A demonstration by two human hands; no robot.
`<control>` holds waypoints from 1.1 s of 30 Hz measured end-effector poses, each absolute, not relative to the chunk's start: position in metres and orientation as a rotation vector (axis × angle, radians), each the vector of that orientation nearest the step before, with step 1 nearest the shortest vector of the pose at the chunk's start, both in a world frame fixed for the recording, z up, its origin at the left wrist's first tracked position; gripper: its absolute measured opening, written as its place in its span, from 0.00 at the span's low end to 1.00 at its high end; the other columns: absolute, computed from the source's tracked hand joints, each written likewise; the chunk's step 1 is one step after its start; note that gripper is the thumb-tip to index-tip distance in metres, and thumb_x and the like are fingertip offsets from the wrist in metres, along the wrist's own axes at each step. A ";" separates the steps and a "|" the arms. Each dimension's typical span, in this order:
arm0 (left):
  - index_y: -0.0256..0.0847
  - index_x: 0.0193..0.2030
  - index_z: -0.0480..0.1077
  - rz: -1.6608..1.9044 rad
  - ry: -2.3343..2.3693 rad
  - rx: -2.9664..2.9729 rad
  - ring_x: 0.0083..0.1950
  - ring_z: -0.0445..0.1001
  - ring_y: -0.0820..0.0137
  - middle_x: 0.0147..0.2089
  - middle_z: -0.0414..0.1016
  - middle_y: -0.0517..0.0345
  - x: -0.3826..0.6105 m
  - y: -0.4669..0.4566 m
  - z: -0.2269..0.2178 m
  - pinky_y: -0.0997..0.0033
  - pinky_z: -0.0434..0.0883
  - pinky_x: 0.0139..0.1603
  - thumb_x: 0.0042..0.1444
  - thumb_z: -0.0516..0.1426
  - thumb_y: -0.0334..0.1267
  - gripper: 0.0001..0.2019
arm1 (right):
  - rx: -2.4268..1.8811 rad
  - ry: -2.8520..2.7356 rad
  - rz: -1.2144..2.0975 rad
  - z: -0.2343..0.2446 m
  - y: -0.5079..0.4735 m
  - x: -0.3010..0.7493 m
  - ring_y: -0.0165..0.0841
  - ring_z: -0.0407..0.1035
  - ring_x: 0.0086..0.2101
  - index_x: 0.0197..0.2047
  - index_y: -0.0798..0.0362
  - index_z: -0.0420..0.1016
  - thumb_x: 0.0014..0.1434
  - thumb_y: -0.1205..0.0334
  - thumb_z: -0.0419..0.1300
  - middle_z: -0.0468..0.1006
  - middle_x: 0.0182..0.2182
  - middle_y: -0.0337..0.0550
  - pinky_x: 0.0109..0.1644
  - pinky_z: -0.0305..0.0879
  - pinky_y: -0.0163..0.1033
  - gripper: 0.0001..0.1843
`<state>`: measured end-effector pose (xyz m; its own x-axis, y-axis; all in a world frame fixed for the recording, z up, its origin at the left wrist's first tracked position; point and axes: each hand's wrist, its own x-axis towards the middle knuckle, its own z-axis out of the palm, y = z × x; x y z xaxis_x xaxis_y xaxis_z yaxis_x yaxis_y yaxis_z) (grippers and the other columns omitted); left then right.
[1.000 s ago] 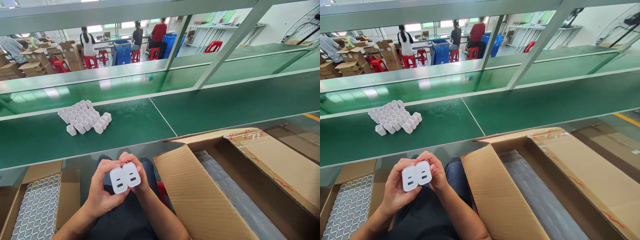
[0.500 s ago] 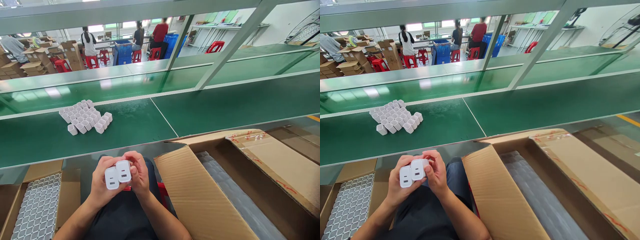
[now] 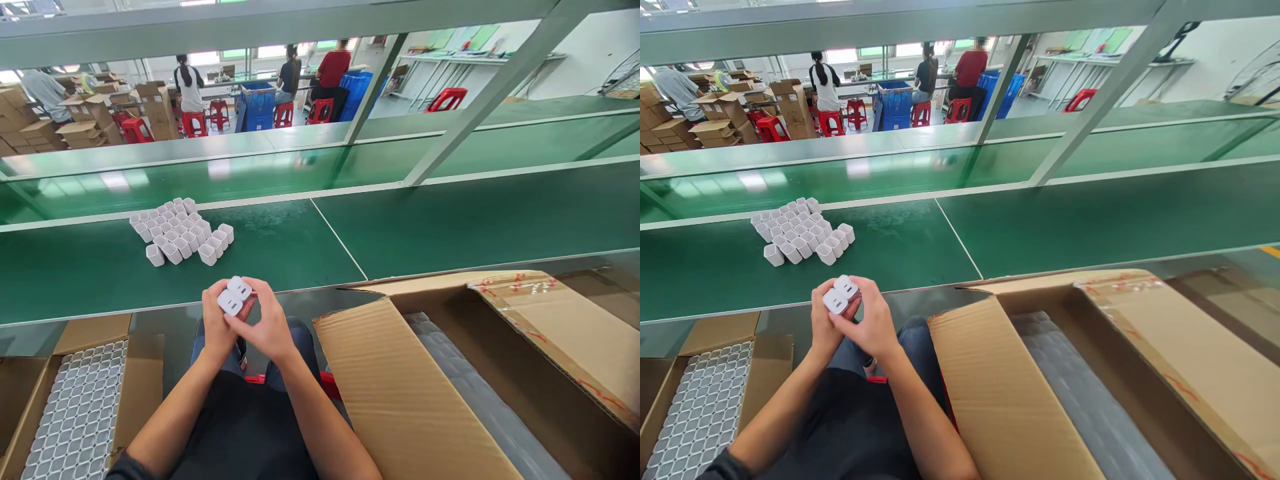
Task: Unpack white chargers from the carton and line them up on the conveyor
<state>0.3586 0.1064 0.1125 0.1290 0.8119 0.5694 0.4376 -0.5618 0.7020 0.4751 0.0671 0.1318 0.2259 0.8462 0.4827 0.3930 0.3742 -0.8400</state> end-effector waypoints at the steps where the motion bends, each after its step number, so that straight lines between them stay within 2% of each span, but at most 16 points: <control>1: 0.42 0.58 0.64 1.353 1.210 2.054 0.50 0.72 0.62 0.52 0.73 0.49 0.360 0.115 0.106 0.61 0.72 0.48 0.57 0.63 0.45 0.24 | -1.249 -1.392 0.514 0.126 0.081 0.482 0.42 0.70 0.51 0.60 0.49 0.66 0.52 0.60 0.68 0.73 0.54 0.51 0.55 0.69 0.52 0.32; 4: 0.39 0.61 0.63 1.173 1.162 2.107 0.48 0.73 0.63 0.53 0.73 0.46 0.354 0.144 0.096 0.63 0.73 0.44 0.58 0.62 0.43 0.26 | -1.231 -1.458 0.748 0.114 0.125 0.508 0.39 0.71 0.48 0.57 0.52 0.68 0.49 0.63 0.68 0.75 0.52 0.49 0.53 0.69 0.48 0.31; 9: 0.42 0.65 0.62 0.934 1.089 2.184 0.43 0.73 0.66 0.57 0.74 0.48 0.330 0.186 0.105 0.65 0.73 0.44 0.54 0.65 0.42 0.33 | -1.048 -1.679 1.103 0.121 0.181 0.548 0.37 0.73 0.47 0.55 0.52 0.72 0.45 0.67 0.69 0.79 0.48 0.43 0.57 0.67 0.48 0.31; 11: 0.44 0.68 0.59 0.863 1.064 2.198 0.42 0.73 0.68 0.60 0.73 0.50 0.327 0.195 0.109 0.67 0.73 0.42 0.53 0.66 0.42 0.36 | -1.003 -1.798 1.221 0.130 0.196 0.561 0.38 0.73 0.48 0.56 0.51 0.74 0.45 0.70 0.68 0.78 0.50 0.43 0.57 0.67 0.49 0.33; 14: 0.47 0.69 0.57 0.807 1.080 2.197 0.39 0.73 0.70 0.59 0.73 0.54 0.333 0.200 0.108 0.69 0.72 0.41 0.52 0.66 0.41 0.38 | -0.951 -1.951 1.315 0.140 0.213 0.577 0.41 0.68 0.56 0.59 0.48 0.73 0.45 0.73 0.66 0.73 0.58 0.46 0.58 0.66 0.48 0.36; 19: 0.46 0.65 0.62 0.826 1.274 2.190 0.36 0.71 0.71 0.49 0.76 0.57 0.351 0.195 0.102 0.71 0.70 0.37 0.57 0.63 0.43 0.29 | -0.806 -2.126 1.442 0.136 0.239 0.591 0.42 0.58 0.64 0.67 0.46 0.65 0.50 0.72 0.64 0.62 0.66 0.48 0.54 0.68 0.41 0.41; 21: 0.46 0.63 0.64 0.837 1.340 2.220 0.34 0.70 0.72 0.47 0.76 0.58 0.355 0.193 0.101 0.72 0.69 0.35 0.59 0.63 0.43 0.26 | -0.749 -2.166 1.494 0.132 0.248 0.593 0.41 0.61 0.61 0.70 0.46 0.60 0.52 0.72 0.63 0.61 0.67 0.48 0.51 0.69 0.37 0.43; 23: 0.46 0.61 0.65 0.855 1.369 2.225 0.33 0.70 0.73 0.46 0.76 0.59 0.356 0.192 0.102 0.73 0.68 0.35 0.60 0.62 0.42 0.23 | -0.710 -2.173 1.573 0.129 0.256 0.593 0.37 0.68 0.54 0.73 0.45 0.54 0.54 0.72 0.63 0.60 0.69 0.49 0.45 0.69 0.32 0.46; 25: 0.46 0.59 0.66 0.883 1.388 2.192 0.33 0.69 0.74 0.44 0.77 0.60 0.356 0.190 0.102 0.73 0.68 0.35 0.62 0.61 0.41 0.20 | -0.679 -2.150 1.657 0.127 0.263 0.594 0.33 0.71 0.49 0.74 0.44 0.51 0.56 0.71 0.63 0.60 0.69 0.50 0.40 0.68 0.29 0.46; 30: 0.44 0.53 0.68 0.946 1.418 2.129 0.33 0.69 0.74 0.41 0.74 0.60 0.354 0.185 0.100 0.75 0.68 0.32 0.64 0.59 0.43 0.13 | -0.657 -2.033 1.705 0.125 0.269 0.598 0.40 0.62 0.61 0.71 0.49 0.58 0.61 0.69 0.61 0.65 0.66 0.52 0.42 0.69 0.30 0.37; 33: 0.44 0.53 0.68 0.996 1.422 2.159 0.33 0.69 0.76 0.48 0.74 0.56 0.355 0.182 0.100 0.76 0.69 0.33 0.64 0.59 0.44 0.13 | -0.657 -1.983 1.737 0.127 0.268 0.601 0.40 0.61 0.63 0.68 0.50 0.62 0.63 0.68 0.60 0.65 0.65 0.52 0.44 0.70 0.31 0.32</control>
<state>0.3551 0.1825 0.1003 0.2414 0.9032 0.3549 0.6424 -0.4228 0.6391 0.6012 0.2682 0.1269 -0.7995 0.6007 0.0053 0.0740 0.1071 -0.9915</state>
